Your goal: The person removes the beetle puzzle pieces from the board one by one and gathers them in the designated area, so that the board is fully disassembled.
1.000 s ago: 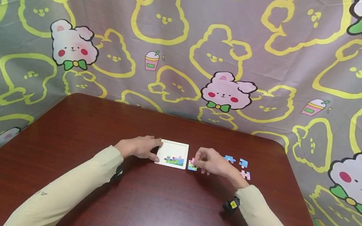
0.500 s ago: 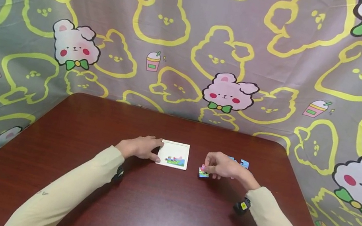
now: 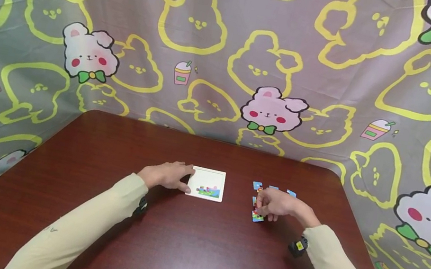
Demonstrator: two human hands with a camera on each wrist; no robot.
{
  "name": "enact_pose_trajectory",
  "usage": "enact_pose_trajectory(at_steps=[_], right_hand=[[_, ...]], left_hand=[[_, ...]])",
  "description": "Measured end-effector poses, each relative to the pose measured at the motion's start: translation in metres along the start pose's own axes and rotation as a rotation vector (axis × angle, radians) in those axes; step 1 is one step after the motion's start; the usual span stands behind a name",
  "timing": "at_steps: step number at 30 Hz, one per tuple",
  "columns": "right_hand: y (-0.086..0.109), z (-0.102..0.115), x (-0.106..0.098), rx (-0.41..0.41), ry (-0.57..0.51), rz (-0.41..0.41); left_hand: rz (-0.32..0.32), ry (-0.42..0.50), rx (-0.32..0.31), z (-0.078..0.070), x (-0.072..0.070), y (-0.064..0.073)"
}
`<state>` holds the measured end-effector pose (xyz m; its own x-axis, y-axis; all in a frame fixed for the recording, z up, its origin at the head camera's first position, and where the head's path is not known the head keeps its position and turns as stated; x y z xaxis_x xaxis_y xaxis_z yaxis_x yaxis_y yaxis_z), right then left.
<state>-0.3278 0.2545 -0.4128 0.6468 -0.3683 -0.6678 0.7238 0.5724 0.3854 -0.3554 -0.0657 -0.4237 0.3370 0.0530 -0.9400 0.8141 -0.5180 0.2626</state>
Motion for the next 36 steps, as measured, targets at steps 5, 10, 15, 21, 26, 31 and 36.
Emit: enact_pose_trajectory(at_steps=[5, 10, 15, 21, 26, 31, 36], right_hand=[[0.001, -0.008, -0.001, 0.036, -0.001, 0.002], [0.001, -0.012, 0.001, 0.048, -0.042, 0.029], [0.000, -0.013, 0.002, 0.031, -0.034, 0.035], [0.000, -0.009, 0.002, 0.026, 0.007, 0.032], [0.001, -0.007, 0.001, 0.058, 0.033, 0.029], [0.000, -0.006, 0.001, 0.075, 0.057, 0.020], [-0.002, -0.003, -0.001, 0.072, 0.122, -0.011]], left_hand=[[-0.002, 0.003, 0.006, 0.000, 0.000, 0.000], [-0.002, 0.017, 0.009, -0.001, 0.000, 0.001], [-0.004, 0.018, 0.007, -0.001, -0.001, 0.001], [-0.003, 0.022, 0.000, -0.001, -0.001, 0.002], [-0.005, 0.024, 0.001, -0.002, -0.002, 0.002], [-0.005, 0.027, -0.002, -0.002, -0.003, 0.002], [-0.005, 0.024, -0.005, -0.002, -0.002, 0.001]])
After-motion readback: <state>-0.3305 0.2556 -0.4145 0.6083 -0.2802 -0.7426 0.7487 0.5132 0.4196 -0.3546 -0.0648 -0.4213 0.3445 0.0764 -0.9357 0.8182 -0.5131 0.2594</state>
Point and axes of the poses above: each hand's wrist, its own y-axis away from the middle knuckle, its own x-axis out of the palm, z = x × y, the point moved 4 cm from there along -y, towards the middle knuckle, and after that the axes turned 1 degree about -z, right-handed, at the moved point
